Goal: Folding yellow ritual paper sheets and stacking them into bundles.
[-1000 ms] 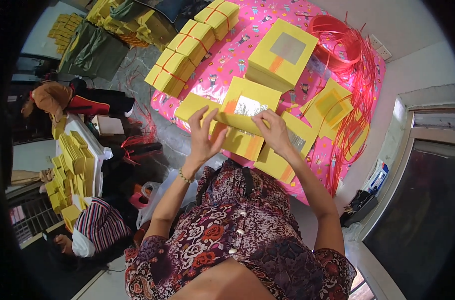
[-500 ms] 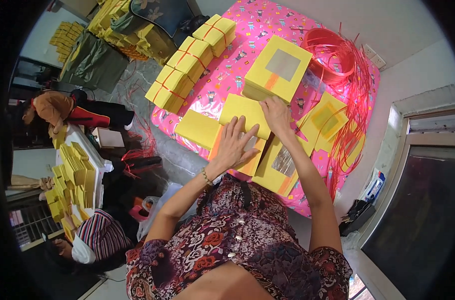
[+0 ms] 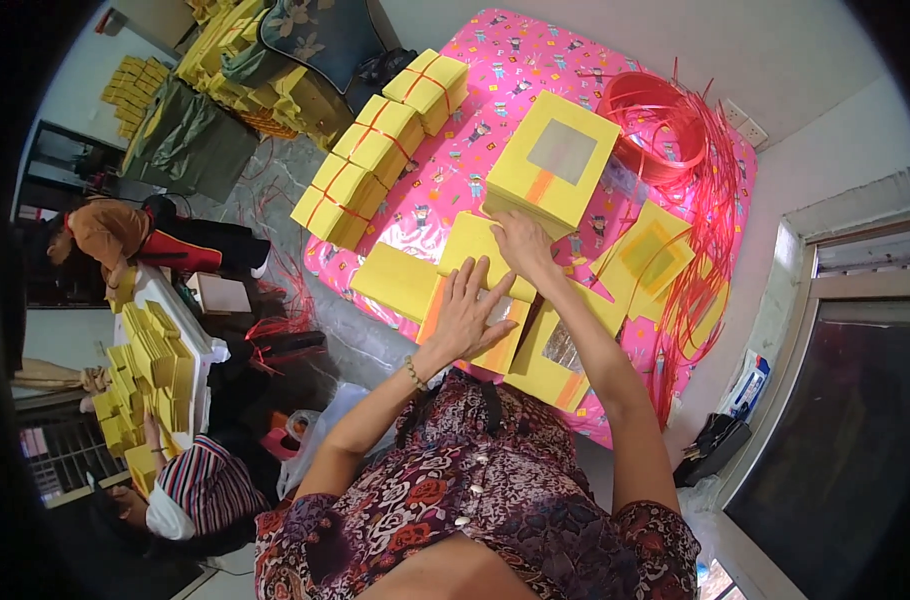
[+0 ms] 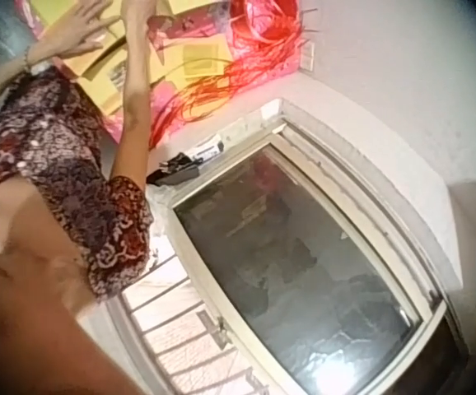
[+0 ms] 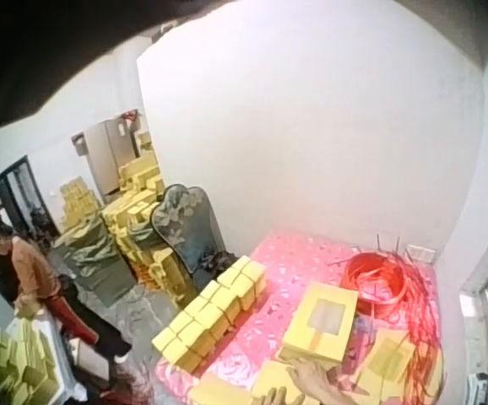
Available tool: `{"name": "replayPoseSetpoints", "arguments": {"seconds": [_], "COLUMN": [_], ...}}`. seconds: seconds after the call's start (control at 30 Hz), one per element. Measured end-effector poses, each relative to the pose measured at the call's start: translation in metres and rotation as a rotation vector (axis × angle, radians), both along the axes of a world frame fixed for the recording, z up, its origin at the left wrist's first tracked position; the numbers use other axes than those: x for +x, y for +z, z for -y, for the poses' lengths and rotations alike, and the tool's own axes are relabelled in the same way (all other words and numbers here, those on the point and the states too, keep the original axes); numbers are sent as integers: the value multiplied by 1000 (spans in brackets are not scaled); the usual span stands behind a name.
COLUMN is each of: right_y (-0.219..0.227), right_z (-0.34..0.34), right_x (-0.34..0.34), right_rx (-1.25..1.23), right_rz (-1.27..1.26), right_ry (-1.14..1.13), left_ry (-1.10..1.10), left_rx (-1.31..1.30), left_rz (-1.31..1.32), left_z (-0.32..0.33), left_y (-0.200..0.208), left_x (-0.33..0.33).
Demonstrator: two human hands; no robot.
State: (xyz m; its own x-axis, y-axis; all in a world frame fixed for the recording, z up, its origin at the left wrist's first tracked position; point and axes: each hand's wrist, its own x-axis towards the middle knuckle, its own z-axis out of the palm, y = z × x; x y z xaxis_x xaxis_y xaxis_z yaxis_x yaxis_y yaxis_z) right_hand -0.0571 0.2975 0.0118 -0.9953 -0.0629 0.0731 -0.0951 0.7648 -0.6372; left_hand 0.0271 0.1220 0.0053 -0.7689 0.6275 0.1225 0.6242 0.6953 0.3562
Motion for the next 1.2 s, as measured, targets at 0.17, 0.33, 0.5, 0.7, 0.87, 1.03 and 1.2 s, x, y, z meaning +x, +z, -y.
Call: {"name": "replayPoseSetpoints", "arguments": {"seconds": [0.17, 0.33, 0.5, 0.7, 0.87, 1.03, 1.2], "right_y": [-5, -8, -7, -8, -17, -19, -17], "right_z": [2, 3, 5, 9, 11, 15, 16], "right_x": [-1, -1, 0, 2, 3, 4, 6], "right_rx": [-10, -15, 0, 52, 87, 84, 113], "right_rz": [11, -38, 7, -6, -114, -174, -163], "right_ry": [24, 18, 1, -6, -22, -48, -43], "left_ry": [-4, 2, 8, 5, -13, -13, -15], "left_rx": [-10, 0, 16, 46, 48, 70, 42], "left_rz": [1, -17, -6, 26, 55, 85, 51], "left_z": [0, 0, 1, 3, 4, 6, 7], "left_y": [-1, -2, -2, -5, 0, 1, 0], "left_x": [-1, -1, -1, -1, -3, -4, -4]}}
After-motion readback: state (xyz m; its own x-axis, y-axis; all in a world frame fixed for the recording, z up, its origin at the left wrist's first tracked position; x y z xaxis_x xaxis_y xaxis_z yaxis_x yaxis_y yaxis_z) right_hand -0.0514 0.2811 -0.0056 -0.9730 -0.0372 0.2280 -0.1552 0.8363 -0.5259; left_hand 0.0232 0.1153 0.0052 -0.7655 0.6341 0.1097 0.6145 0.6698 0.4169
